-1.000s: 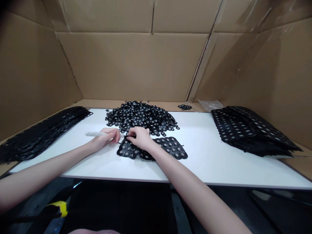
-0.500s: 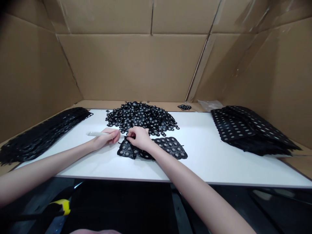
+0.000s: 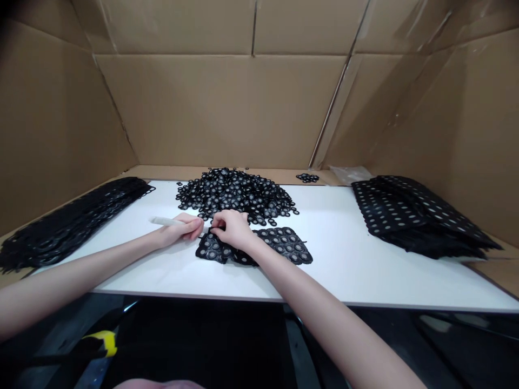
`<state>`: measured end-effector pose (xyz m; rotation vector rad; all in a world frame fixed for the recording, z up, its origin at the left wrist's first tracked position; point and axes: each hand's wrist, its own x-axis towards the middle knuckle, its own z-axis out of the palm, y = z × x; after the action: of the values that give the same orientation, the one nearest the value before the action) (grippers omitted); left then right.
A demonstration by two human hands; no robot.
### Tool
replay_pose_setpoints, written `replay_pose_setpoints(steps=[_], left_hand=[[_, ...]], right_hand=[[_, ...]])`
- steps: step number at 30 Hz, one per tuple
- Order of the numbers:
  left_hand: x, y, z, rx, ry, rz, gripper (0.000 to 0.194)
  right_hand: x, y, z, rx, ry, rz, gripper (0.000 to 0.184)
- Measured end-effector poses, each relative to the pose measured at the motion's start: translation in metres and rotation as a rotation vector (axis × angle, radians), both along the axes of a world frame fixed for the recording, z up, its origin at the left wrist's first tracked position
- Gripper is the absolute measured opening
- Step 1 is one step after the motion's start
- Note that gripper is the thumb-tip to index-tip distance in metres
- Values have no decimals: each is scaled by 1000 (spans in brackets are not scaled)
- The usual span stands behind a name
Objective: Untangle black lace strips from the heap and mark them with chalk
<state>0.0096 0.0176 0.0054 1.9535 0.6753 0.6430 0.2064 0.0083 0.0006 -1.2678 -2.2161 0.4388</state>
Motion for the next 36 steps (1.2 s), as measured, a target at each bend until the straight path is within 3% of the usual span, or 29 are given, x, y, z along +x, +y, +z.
replay_pose_setpoints(steps=[6, 11, 19, 30, 36], left_hand=[[0, 2, -6, -95, -85, 72, 50], [1, 2, -9, -166, -248, 83, 50], [-3, -2, -5, -326, -537, 114, 46], [-1, -8, -5, -242, -439, 90, 48], [1, -11, -3, -231, -408, 67, 49]], right_hand=[[3, 0, 1, -51, -23, -47, 7], [5, 0, 2, -89, -76, -71, 28], [3, 0, 6, -93, -131, -33, 20], [5, -1, 8, -103, -148, 2, 33], [4, -2, 9, -113, -103, 10, 28]])
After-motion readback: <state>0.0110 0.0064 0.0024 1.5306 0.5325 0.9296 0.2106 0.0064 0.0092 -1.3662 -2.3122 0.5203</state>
